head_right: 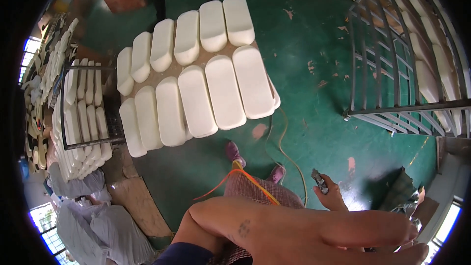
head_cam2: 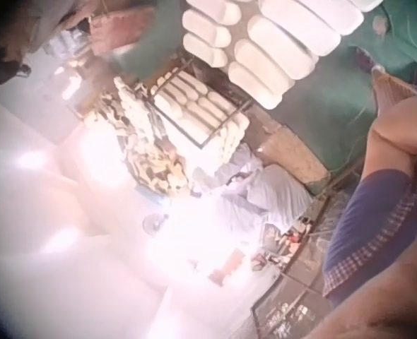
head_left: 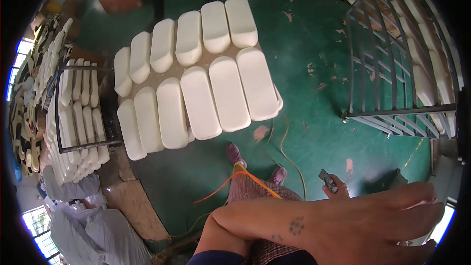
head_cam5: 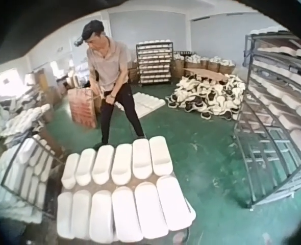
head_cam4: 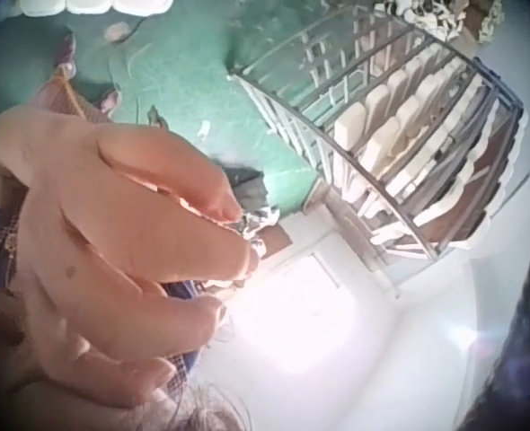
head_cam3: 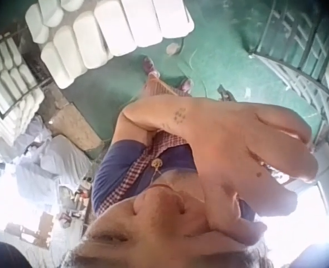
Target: Spray coating or adhesive onto white foam blocks using a handheld spray gun.
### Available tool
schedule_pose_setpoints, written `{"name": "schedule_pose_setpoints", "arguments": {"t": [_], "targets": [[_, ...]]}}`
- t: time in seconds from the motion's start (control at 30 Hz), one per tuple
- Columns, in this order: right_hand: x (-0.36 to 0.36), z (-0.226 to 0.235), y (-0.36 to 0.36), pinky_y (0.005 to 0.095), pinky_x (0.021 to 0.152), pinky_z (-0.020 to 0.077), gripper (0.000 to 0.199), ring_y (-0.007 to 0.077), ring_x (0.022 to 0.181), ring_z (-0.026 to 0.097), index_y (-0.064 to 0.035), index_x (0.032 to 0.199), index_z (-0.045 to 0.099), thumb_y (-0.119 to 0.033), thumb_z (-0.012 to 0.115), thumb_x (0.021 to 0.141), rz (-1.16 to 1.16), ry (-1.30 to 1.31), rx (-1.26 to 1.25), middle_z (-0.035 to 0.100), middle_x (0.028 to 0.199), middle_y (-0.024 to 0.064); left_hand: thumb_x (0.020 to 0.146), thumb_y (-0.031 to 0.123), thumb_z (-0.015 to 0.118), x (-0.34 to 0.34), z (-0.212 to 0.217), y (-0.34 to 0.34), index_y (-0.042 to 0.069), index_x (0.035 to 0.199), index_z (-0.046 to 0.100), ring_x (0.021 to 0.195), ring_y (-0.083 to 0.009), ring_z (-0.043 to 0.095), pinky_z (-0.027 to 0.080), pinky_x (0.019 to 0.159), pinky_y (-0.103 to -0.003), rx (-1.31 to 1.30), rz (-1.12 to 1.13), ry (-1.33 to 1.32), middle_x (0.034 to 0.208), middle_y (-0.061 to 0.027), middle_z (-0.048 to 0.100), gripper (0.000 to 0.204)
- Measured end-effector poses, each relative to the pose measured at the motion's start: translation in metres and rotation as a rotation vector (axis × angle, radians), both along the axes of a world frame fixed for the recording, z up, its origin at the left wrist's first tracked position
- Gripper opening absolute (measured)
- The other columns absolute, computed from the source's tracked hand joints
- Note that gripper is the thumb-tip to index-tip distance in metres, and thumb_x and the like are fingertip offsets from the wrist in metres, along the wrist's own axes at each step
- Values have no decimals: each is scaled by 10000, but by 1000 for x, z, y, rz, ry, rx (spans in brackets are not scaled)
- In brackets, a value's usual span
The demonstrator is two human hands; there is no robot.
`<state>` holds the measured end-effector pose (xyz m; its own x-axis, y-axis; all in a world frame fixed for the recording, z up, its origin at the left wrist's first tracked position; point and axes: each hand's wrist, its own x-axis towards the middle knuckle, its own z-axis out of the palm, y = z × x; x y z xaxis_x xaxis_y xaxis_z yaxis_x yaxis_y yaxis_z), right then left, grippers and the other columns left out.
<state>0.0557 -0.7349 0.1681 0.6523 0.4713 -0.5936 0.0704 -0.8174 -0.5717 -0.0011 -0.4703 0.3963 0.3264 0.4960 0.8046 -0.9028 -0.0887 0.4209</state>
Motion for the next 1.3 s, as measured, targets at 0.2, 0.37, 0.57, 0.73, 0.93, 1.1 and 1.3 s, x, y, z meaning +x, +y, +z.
{"name": "schedule_pose_setpoints", "arguments": {"t": [0.2,0.37,0.57,0.73,0.93,1.1,1.3], "targets": [[-1,-12,1,315,649,455,452,163,668,506,-40,1208,515,-174,671,805,8,-30,-27,589,773,104,822,241,602,-2,-18,10,124,924,594,788,-254,556,452,664,-389,-99,46,17,920,-60,577,155],[0,-33,0,307,673,456,444,158,700,519,-29,1208,524,-167,660,808,-41,83,-46,597,788,92,832,240,598,-6,-29,37,137,925,588,758,-234,560,454,640,-376,-169,135,78,900,-47,578,139],[-5,-57,10,304,707,468,438,158,739,558,-14,1192,530,-167,663,803,91,-57,-137,619,825,85,674,210,650,-18,-108,73,42,937,660,1017,-406,529,464,847,-466,-162,-12,146,1068,-185,563,313],[-12,-63,45,304,691,484,434,154,730,595,-25,1180,537,-144,676,787,-29,124,-132,629,804,83,857,-49,507,-116,-332,165,7,1034,548,954,-160,563,456,832,-277,-427,644,1212,1041,-86,580,190],[-28,-82,84,304,654,487,461,143,693,594,-9,1184,533,-180,693,787,42,155,-217,623,748,91,919,214,467,-258,-595,222,64,1179,540,1083,-182,530,423,925,-335,-1217,778,1652,1169,-47,560,310],[-33,-82,106,316,682,493,454,162,730,614,-41,1184,540,-196,692,785,1,185,-359,644,810,120,954,381,442,-218,-650,239,97,1243,530,1099,-167,536,443,902,-324,-1758,496,1320,1214,-39,572,415],[-40,-96,132,342,750,500,449,232,837,651,-44,1194,535,-201,682,800,101,200,-325,654,936,174,904,195,527,-265,-696,270,49,1124,605,1024,-205,593,495,862,-342,-1584,157,1183,1107,-59,620,275]]}}
